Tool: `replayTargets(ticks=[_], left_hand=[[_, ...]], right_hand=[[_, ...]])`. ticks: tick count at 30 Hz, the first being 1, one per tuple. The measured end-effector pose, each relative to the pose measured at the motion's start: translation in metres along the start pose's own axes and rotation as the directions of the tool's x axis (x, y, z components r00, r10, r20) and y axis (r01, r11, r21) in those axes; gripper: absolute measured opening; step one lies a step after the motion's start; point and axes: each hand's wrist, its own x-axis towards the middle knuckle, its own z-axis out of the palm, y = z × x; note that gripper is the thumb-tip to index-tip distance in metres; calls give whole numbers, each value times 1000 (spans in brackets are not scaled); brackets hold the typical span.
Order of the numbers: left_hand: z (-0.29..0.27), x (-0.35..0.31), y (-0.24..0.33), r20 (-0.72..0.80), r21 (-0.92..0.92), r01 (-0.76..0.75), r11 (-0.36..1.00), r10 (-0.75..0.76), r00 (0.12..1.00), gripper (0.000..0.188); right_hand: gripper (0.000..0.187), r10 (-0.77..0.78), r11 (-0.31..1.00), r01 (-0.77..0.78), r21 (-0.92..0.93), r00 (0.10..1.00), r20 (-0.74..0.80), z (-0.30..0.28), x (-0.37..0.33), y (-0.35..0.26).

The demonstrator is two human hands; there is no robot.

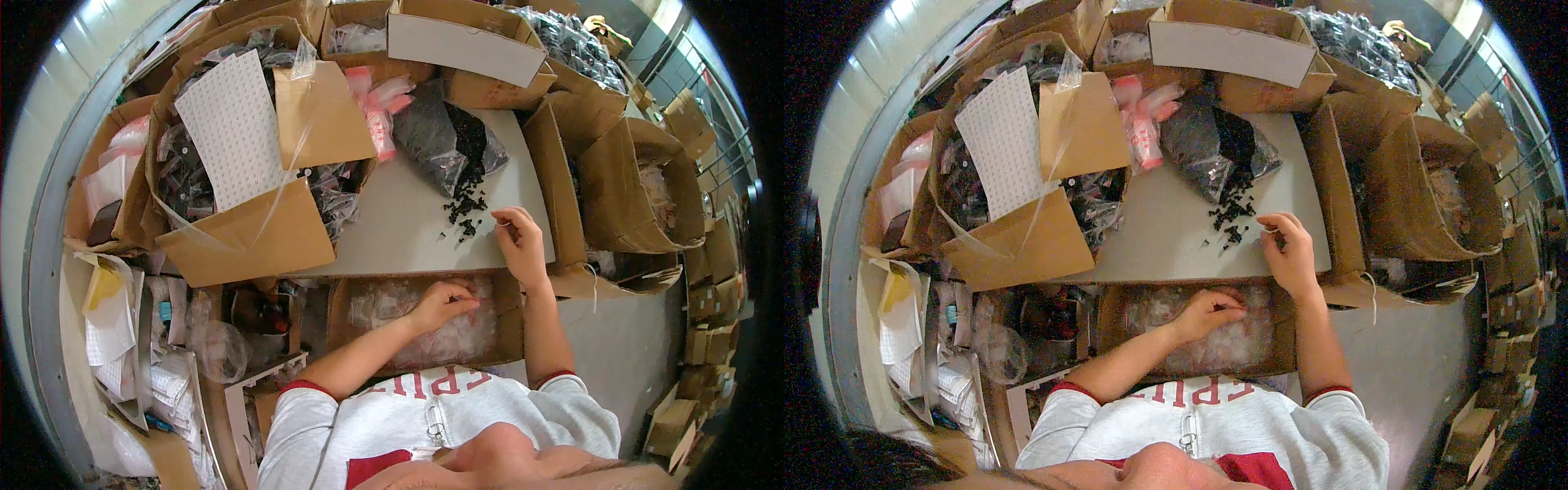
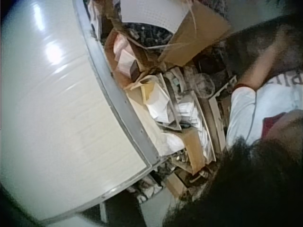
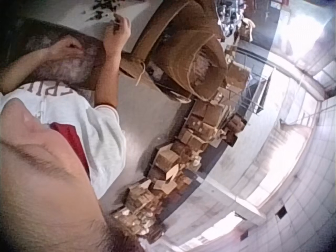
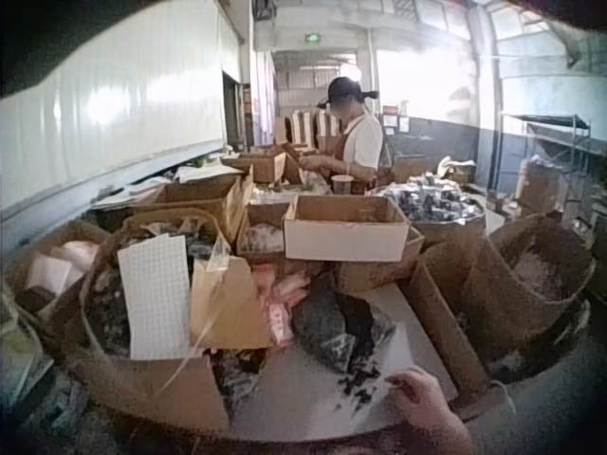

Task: The person packages small black fasteners by picking them up from the table, placing them into small plastic bags, and closing the bags by hand.

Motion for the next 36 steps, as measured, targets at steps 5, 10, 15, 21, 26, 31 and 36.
replayTargets(ticks=[5,10,15,21,26,31,36], left_hand=[[-7,3,10,117,-168,139,976,-121,986,20],[-2,4,5,107,-204,196,959,-177,978,22],[-2,5,5,150,-170,194,966,-169,974,26],[-2,10,-3,99,-106,196,975,-186,978,26],[1,17,1,104,-141,238,961,-225,969,25],[7,18,-8,120,-300,276,913,-251,961,21],[8,13,-6,70,-409,181,894,-167,984,23]], right_hand=[[27,-67,988,85,-131,989,131,3,3,-9],[24,-158,953,201,-229,968,193,10,7,-10],[20,-200,935,252,-250,956,216,14,9,-9],[16,-219,918,276,-285,952,214,13,7,-10],[14,-168,917,241,-318,956,240,8,-2,-20],[12,-43,953,165,-254,903,427,0,-26,-44],[15,-58,965,176,-194,865,498,-7,-41,-46]])
